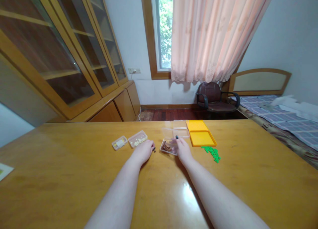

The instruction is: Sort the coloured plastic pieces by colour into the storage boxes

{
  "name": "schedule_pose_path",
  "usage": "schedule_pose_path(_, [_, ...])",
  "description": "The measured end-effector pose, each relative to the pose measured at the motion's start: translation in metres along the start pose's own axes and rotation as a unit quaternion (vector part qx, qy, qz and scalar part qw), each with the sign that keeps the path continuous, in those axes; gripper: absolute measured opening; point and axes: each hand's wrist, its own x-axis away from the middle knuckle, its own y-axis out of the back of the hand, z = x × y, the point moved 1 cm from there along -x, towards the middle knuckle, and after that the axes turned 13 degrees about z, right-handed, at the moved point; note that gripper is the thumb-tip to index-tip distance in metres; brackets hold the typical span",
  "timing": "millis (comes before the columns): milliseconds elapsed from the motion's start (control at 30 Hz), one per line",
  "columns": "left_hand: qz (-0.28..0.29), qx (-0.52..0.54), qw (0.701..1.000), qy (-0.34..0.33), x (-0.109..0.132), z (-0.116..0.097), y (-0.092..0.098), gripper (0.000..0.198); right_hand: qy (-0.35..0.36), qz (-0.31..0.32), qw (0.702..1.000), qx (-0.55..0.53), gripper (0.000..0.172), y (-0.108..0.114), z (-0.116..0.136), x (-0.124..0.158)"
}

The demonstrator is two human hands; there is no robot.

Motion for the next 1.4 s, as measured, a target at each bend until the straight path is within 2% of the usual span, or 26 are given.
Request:
schedule_pose_path(200, [-0.127, 0.056, 0.988, -0.066, 0.004, -0.028, 0.006, 0.018, -0.010, -0.003, 1.000, 0.003, 0.039, -0.002, 0.003, 0.002])
schedule_pose_path(300, [-0.134, 0.061, 0.986, -0.076, 0.005, -0.036, 0.005, 0.023, -0.012, 0.000, 1.000, -0.001, 0.041, -0.002, 0.004, 0.002])
schedule_pose_path(367, [-0.126, 0.054, 0.989, -0.048, 0.005, -0.033, 0.005, 0.027, -0.013, -0.002, 1.000, 0.002, 0.041, -0.001, 0.003, 0.002])
schedule_pose_path(433, [-0.107, 0.038, 0.993, -0.003, 0.006, -0.025, 0.007, 0.023, -0.012, -0.002, 1.000, 0.007, 0.041, 0.000, 0.002, 0.002])
schedule_pose_path(567, [-0.027, 0.017, 0.998, 0.060, 0.006, -0.011, 0.009, 0.013, -0.011, 0.004, 1.000, 0.009, 0.042, 0.002, 0.000, 0.001])
schedule_pose_path(700, [0.027, 0.009, 0.998, 0.059, 0.005, -0.012, 0.003, 0.012, -0.014, 0.007, 1.000, 0.012, 0.043, 0.003, -0.001, 0.000])
schedule_pose_path(867, [0.045, 0.000, 0.996, 0.075, 0.003, -0.015, -0.002, 0.012, -0.008, 0.013, 1.000, 0.023, 0.043, 0.004, -0.001, -0.001])
schedule_pose_path(967, [0.014, 0.011, 0.997, 0.081, 0.002, -0.016, 0.000, 0.016, -0.007, 0.013, 1.000, 0.027, 0.043, 0.003, -0.002, -0.001])
schedule_pose_path(1033, [-0.039, 0.031, 0.996, 0.069, 0.003, -0.021, 0.004, 0.017, -0.005, 0.011, 1.000, 0.029, 0.044, 0.002, -0.001, -0.001])
schedule_pose_path(1133, [-0.131, 0.059, 0.990, -0.007, 0.007, -0.035, 0.009, 0.018, -0.007, 0.008, 1.000, 0.023, 0.043, 0.000, 0.001, 0.001])
schedule_pose_path(1233, [-0.130, 0.068, 0.987, -0.070, 0.008, -0.044, 0.006, 0.015, -0.015, 0.003, 1.000, 0.011, 0.041, -0.002, 0.004, 0.003])
schedule_pose_path(1300, [-0.114, 0.071, 0.987, -0.084, 0.007, -0.045, 0.002, 0.016, -0.016, 0.002, 1.000, 0.004, 0.040, -0.003, 0.005, 0.003])
schedule_pose_path(1400, [-0.128, 0.098, 0.983, -0.086, 0.004, -0.040, -0.003, 0.025, -0.013, 0.005, 1.000, 0.000, 0.040, -0.002, 0.007, 0.004])
